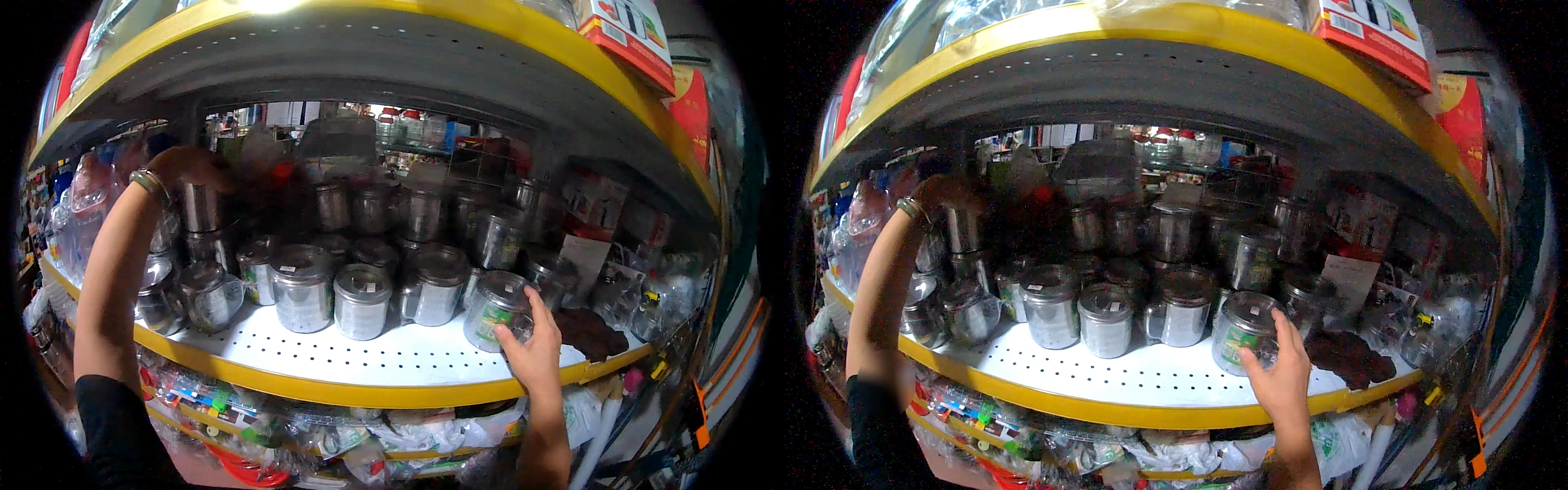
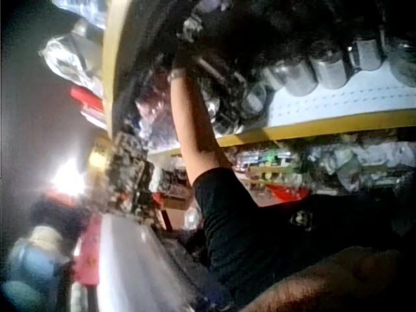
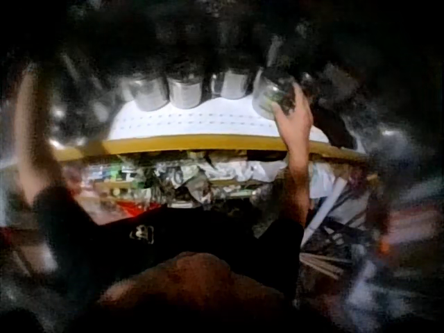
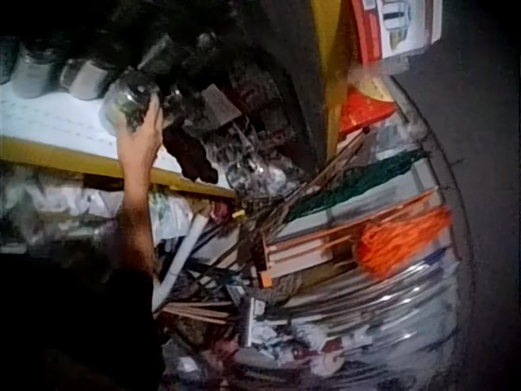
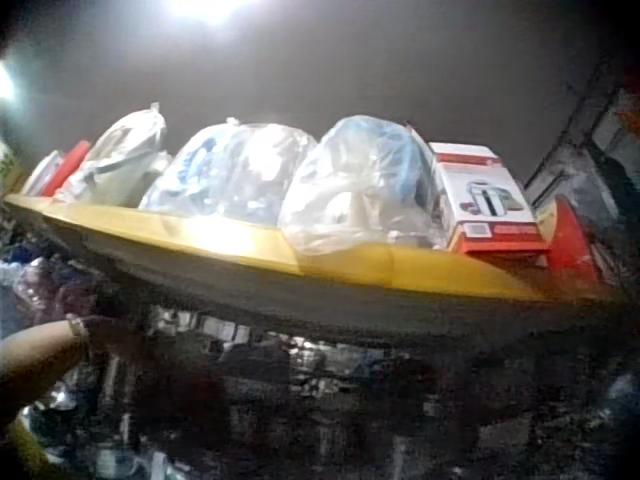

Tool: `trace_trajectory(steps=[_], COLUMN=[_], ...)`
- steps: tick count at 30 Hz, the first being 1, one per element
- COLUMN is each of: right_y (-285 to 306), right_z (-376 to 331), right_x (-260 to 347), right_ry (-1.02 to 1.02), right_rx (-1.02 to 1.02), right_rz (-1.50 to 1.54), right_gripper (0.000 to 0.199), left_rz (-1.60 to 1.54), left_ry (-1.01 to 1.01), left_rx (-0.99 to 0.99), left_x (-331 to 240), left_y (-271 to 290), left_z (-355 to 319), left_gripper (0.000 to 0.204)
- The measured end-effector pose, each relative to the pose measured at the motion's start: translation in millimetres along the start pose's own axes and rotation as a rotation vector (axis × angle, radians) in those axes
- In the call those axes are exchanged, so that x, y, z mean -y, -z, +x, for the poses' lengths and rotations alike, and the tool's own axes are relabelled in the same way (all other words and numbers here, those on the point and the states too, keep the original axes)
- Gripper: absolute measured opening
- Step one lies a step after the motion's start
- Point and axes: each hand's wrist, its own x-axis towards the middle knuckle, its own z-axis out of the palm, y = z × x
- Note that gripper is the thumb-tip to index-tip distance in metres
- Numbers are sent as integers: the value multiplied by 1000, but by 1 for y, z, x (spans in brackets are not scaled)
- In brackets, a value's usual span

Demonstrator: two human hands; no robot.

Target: The person tidies a shelf of stainless steel cups and containers by hand, moving items between rows and picking up fallen objects.

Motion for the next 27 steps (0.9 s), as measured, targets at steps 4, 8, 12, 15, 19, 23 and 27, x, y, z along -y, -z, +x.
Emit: trace_trajectory(steps=[4,8,12,15,19,23,27], right_y=[-1,-1,8,5,3,1,4], right_z=[0,1,-2,-1,-1,-2,-3], right_x=[5,7,-2,5,3,4,3], right_ry=[6,31,-1,-3,32,34,-16], right_rx=[13,14,-2,21,25,36,41], right_rz=[-19,-41,-62,-73,-65,-55,-57], right_gripper=[74,74,74,75,76,77,76], left_rz=[30,-214,-403,-389,-449,-521,-592], left_ry=[-38,-308,-503,-625,-710,-629,-610], left_rx=[-178,-303,-253,-246,-319,-561,-546], left_x=[-15,-58,-194,-253,-306,-337,-362], left_y=[14,38,82,89,98,112,133], left_z=[-15,-13,-41,-56,-33,22,58], left_gripper=[70,72,77,78,80,89,83])
